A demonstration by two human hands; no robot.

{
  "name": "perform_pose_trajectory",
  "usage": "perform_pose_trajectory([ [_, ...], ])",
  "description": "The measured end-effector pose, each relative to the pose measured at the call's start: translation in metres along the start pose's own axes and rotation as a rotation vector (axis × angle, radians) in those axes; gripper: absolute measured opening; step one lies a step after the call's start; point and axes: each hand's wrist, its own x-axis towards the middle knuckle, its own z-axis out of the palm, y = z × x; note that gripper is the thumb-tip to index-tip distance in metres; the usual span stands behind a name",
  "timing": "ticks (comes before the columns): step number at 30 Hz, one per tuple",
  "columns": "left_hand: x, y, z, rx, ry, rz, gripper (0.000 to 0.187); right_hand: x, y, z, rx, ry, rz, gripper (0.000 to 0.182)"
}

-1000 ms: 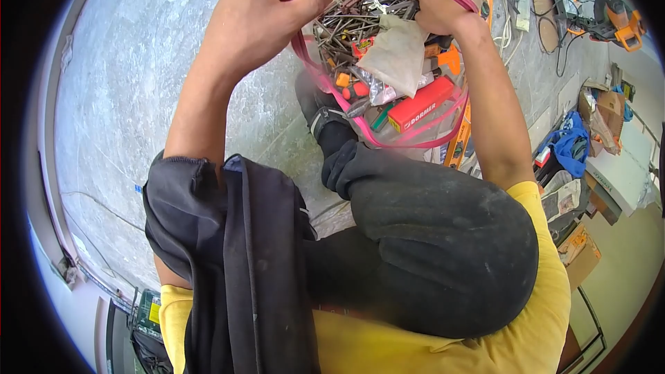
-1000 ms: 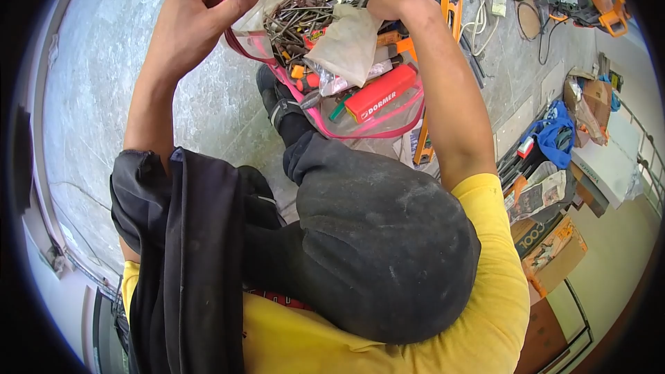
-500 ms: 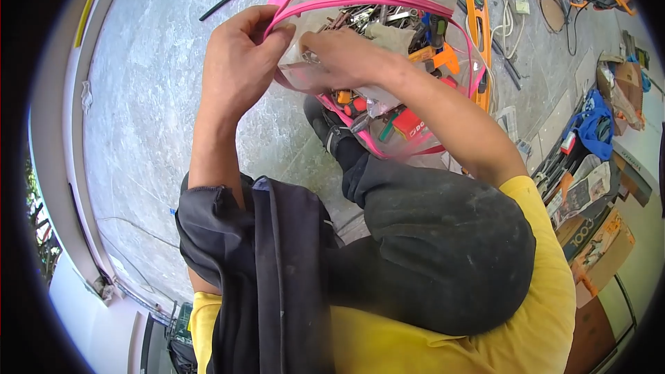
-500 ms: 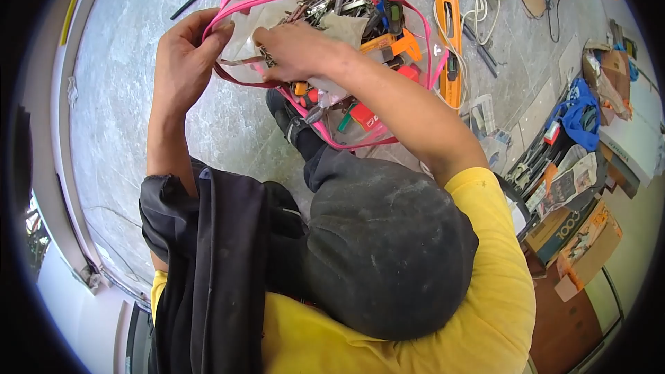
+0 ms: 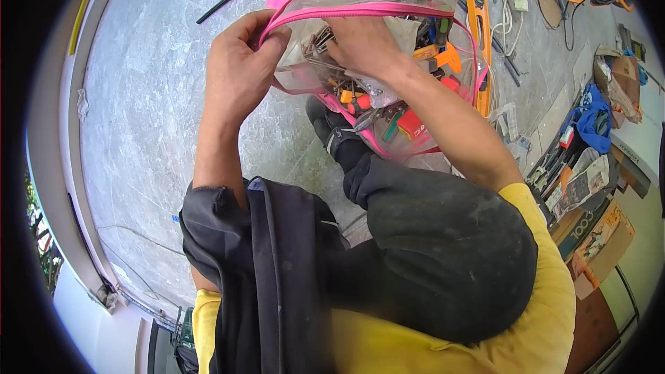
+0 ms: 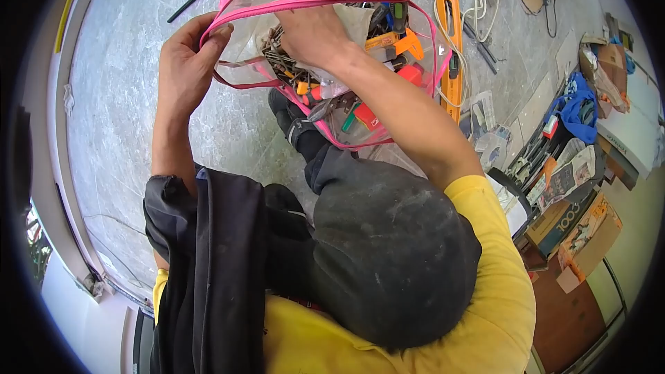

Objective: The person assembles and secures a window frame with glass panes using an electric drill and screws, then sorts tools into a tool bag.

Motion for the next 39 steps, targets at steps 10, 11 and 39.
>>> perform_pose_trajectory([
  [10,0.003,-0.010,-0.003,-0.020,-0.077,-0.003,0.034,-0.195,0.008,-0.108,0.036,0.326,0.690,0.035],
  [11,0.004,-0.011,-0.002,-0.011,-0.097,-0.020,0.035,-0.217,0.004,-0.113,0.052,0.192,0.955,0.040],
  [39,-0.068,0.023,0.080,0.224,-0.873,-0.479,0.057,-0.129,0.082,-0.149,0.112,0.234,0.605,0.028],
])
